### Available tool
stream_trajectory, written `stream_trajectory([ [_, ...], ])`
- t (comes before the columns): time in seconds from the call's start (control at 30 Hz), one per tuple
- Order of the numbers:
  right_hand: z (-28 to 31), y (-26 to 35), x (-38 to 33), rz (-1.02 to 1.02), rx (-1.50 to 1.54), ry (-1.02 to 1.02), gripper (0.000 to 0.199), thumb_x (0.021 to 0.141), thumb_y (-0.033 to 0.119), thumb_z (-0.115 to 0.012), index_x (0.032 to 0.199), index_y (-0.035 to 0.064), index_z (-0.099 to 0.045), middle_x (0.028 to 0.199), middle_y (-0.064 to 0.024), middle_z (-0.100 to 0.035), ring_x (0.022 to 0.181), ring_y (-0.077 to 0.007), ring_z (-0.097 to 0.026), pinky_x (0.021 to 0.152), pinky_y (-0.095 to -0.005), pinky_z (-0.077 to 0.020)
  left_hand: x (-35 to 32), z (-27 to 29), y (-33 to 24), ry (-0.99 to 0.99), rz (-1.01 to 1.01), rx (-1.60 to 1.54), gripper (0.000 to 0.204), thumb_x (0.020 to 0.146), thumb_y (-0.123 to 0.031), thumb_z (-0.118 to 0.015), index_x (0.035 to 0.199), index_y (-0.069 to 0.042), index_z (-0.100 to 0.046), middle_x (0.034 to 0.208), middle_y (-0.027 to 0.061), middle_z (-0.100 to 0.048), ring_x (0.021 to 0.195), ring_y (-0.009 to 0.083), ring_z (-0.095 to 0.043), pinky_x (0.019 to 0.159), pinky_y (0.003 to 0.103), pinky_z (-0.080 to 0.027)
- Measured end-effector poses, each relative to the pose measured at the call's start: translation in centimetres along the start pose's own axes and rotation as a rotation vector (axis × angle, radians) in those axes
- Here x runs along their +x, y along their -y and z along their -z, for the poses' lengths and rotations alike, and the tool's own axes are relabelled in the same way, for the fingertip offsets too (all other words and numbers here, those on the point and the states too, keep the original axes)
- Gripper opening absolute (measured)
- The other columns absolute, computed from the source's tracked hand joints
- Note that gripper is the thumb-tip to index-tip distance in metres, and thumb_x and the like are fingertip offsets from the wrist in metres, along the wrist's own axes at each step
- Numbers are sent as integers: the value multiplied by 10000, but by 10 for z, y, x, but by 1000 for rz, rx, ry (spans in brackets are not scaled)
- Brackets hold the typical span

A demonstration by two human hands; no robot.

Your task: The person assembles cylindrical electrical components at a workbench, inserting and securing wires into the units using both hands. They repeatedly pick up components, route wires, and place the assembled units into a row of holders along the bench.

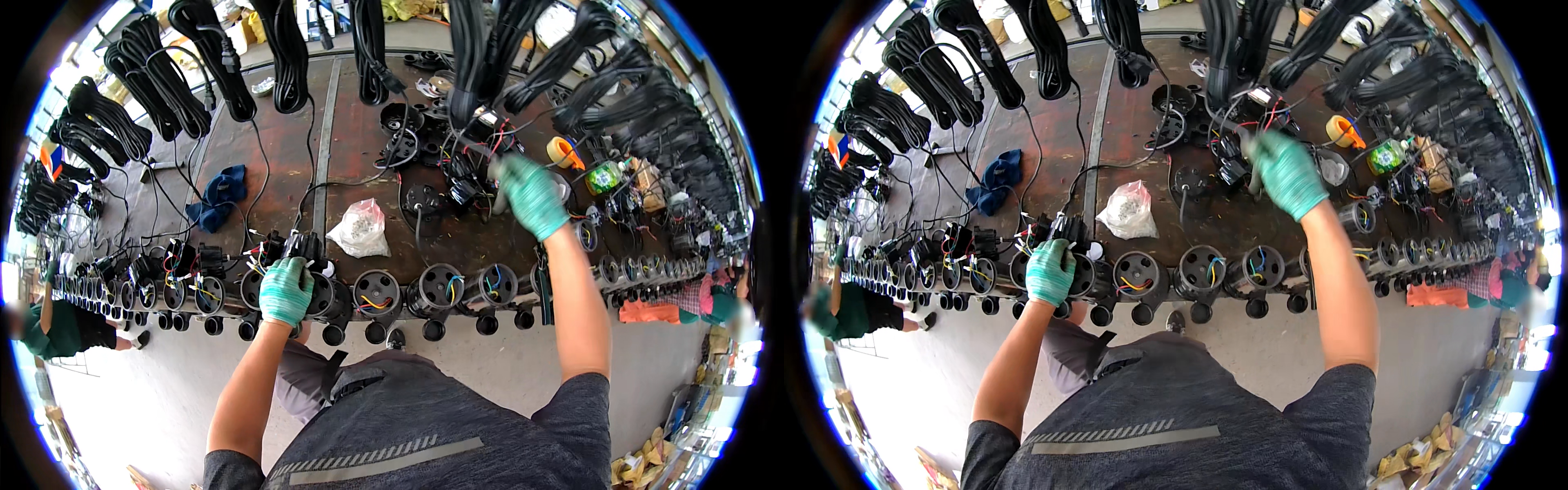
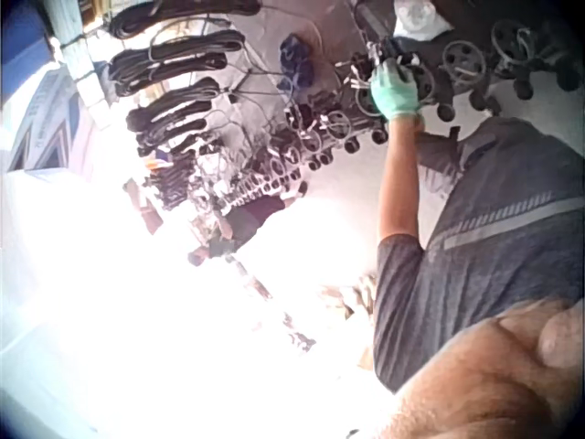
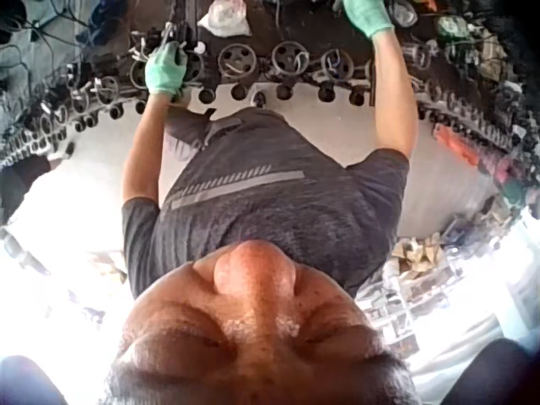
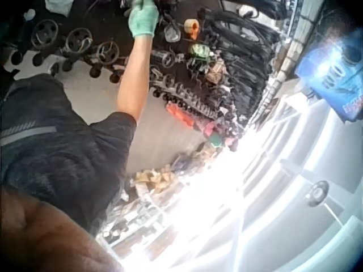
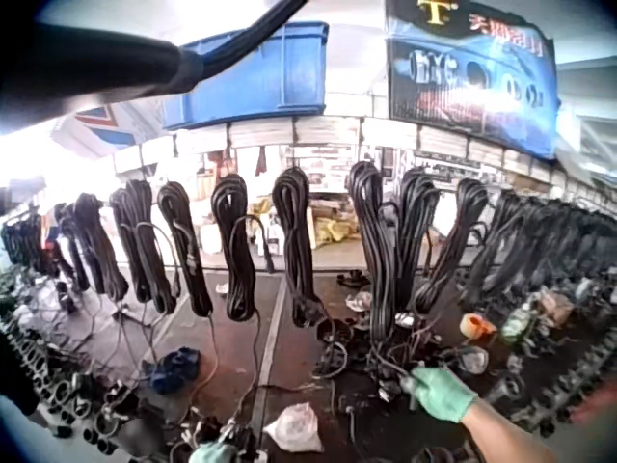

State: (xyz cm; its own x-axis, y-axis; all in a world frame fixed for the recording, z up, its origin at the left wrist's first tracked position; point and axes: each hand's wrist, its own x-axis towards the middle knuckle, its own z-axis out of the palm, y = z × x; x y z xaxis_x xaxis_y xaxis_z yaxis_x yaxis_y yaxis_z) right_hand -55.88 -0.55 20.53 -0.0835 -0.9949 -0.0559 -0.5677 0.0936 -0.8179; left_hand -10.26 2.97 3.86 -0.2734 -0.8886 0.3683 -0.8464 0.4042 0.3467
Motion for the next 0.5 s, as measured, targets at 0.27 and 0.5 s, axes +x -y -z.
stream_trajectory([
  [0.27, 23, 174, -42, 753, 596, 124, 509, 1006, 246, -695, 1470, 72, -581, 1141, -123, -727, 951, -207, -661, 818, -332, -524, 54, 22, -50, -202, -256, -11, 618, 780, -84, -823, 1356, -66, -600, 1334, 197, -598, 1080, 394, -646, 939, 495, -542],
  [0.5, -45, 226, -37, 887, 147, -27, 482, 997, 263, -752, 1408, 47, -620, 1159, -185, -740, 1028, -237, -734, 889, -367, -593, 176, 5, -156, 33, -535, -777, 382, 1045, -90, -653, 1399, 20, -559, 1243, 106, -695, 1053, 155, -645, 937, 323, -549],
])
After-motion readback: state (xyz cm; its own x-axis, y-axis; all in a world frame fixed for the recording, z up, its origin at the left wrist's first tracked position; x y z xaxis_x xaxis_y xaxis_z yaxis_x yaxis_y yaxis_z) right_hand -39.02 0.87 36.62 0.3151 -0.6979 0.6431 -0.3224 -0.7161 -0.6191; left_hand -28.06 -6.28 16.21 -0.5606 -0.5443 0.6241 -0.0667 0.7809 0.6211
